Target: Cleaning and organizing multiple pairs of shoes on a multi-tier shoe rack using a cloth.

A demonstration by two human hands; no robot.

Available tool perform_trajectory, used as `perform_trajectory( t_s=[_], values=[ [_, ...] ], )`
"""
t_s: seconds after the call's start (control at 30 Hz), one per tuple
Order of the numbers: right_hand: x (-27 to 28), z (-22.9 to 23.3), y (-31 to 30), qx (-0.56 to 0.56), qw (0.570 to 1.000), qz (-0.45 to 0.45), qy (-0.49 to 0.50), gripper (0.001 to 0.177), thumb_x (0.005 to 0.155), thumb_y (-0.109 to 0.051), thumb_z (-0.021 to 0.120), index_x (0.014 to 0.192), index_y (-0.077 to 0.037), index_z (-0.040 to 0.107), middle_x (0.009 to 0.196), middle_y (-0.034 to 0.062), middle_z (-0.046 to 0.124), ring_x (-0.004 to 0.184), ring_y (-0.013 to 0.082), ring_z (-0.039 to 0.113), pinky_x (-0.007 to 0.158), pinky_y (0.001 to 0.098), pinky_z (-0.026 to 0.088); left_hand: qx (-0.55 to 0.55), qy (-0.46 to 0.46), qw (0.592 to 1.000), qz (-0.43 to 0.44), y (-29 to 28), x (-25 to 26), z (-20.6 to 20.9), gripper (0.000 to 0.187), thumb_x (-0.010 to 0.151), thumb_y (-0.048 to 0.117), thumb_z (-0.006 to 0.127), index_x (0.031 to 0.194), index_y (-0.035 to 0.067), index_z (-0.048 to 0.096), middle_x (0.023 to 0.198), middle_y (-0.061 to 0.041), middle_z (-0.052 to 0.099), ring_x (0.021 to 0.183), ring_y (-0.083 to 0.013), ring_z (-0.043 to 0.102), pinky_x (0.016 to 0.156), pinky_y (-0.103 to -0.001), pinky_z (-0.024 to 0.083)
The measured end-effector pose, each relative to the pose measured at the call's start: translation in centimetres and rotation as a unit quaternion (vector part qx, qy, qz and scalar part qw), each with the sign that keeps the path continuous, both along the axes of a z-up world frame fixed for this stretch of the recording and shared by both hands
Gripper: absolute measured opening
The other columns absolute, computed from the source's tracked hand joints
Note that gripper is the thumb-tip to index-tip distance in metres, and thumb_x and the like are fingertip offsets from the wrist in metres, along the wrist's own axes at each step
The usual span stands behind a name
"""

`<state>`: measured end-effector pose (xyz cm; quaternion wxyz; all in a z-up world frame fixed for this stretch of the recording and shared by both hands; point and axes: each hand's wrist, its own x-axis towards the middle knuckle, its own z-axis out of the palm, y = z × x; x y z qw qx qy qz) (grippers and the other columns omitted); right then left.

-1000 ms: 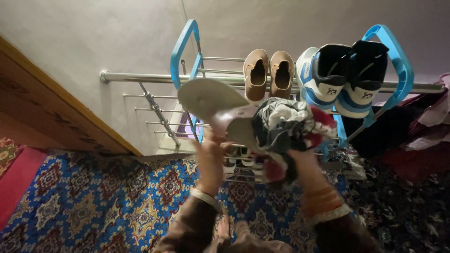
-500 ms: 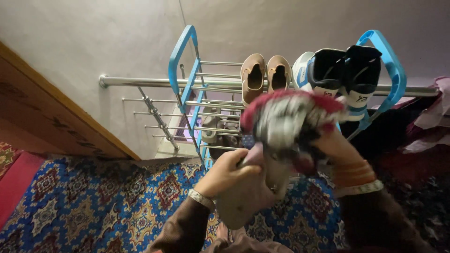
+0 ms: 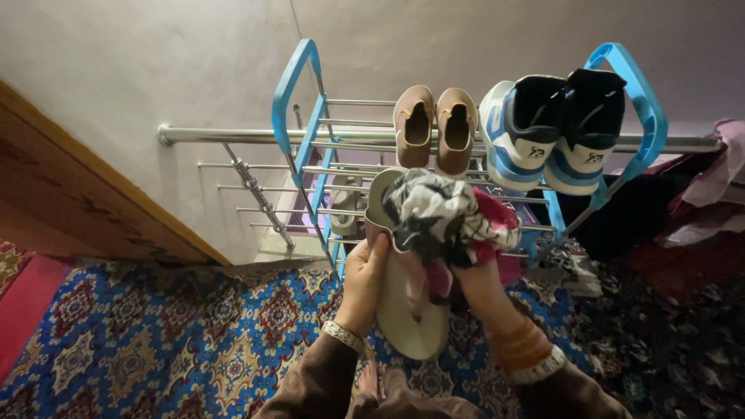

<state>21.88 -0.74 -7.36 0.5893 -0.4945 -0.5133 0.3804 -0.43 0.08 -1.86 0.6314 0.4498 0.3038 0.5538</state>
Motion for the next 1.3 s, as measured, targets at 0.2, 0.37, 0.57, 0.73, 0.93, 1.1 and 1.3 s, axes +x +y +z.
perform_trajectory(
  t_s=[0.2,0.37,0.57,0.73,0.93,1.1,1.3],
  values=[
    [0.3,-1.8,-2.5,-0.020,0.997,0.027,-0.066,0.059,0.079,-0.001,0.077,0.134,-0.002,0.057,0.133,0.0087,0.066,0.123,0.0224,0.061,0.103,0.0377,0.049,-0.077,-0.046,0.996,0.029,0.1,-0.9,-1.8,0.046,0.105,0.046,0.058,0.099,0.001,0.067,0.087,-0.005,0.072,0.071,-0.0118,0.064,0.062,-0.027,0.051],
    [2.1,-8.4,-5.7,-0.093,0.994,0.017,-0.063,0.071,0.071,-0.001,0.081,0.136,-0.006,0.053,0.130,0.0074,0.064,0.122,0.0226,0.060,0.100,0.0387,0.052,-0.110,-0.102,0.986,0.074,0.1,-1.6,0.6,0.051,0.101,0.050,0.055,0.107,0.001,0.068,0.099,-0.006,0.074,0.084,-0.0144,0.068,0.074,-0.031,0.056],
    [3.3,-8.4,-5.5,-0.055,0.992,0.008,-0.110,0.066,0.072,-0.003,0.082,0.133,-0.002,0.057,0.131,0.0117,0.065,0.122,0.0264,0.061,0.100,0.0395,0.052,-0.118,-0.077,0.970,0.197,0.2,-1.3,0.2,0.056,0.099,0.050,0.051,0.121,-0.001,0.062,0.113,-0.010,0.073,0.098,-0.0203,0.070,0.087,-0.036,0.058],
    [0.7,-5.9,-4.4,-0.013,0.999,-0.033,-0.012,0.062,0.076,-0.002,0.081,0.134,-0.001,0.059,0.131,0.0111,0.066,0.119,0.0252,0.062,0.101,0.0376,0.053,-0.082,-0.068,0.963,0.248,-0.3,0.3,0.5,0.056,0.102,0.047,0.052,0.130,0.000,0.057,0.121,-0.014,0.068,0.106,-0.0227,0.064,0.088,-0.036,0.055],
    [2.6,-4.9,-2.8,-0.065,0.997,0.001,-0.046,0.062,0.078,-0.007,0.077,0.138,-0.004,0.058,0.133,0.0093,0.067,0.120,0.0232,0.064,0.103,0.0388,0.053,-0.058,-0.132,0.976,0.165,-0.9,-3.3,4.2,0.068,0.099,0.059,0.044,0.140,0.005,0.053,0.133,-0.014,0.065,0.120,-0.0256,0.063,0.101,-0.040,0.052],
    [-0.3,4.2,-5.5,-0.161,0.928,0.172,0.290,0.068,0.079,-0.010,0.075,0.143,-0.001,0.053,0.128,0.0163,0.069,0.112,0.0300,0.068,0.099,0.0455,0.055,-0.094,-0.275,0.957,0.023,-0.2,-5.3,5.5,0.060,0.102,0.053,0.047,0.142,0.009,0.050,0.134,-0.012,0.060,0.124,-0.0307,0.058,0.103,-0.051,0.050],
    [1.6,-0.1,-3.9,-0.115,0.975,0.182,0.050,0.067,0.078,-0.011,0.076,0.141,-0.004,0.053,0.131,0.0132,0.068,0.118,0.0255,0.068,0.102,0.0411,0.055,-0.140,-0.283,0.946,-0.068,-1.0,-4.6,3.4,0.064,0.101,0.055,0.051,0.146,0.009,0.051,0.139,-0.013,0.061,0.127,-0.0313,0.057,0.106,-0.049,0.049]
  ],
)
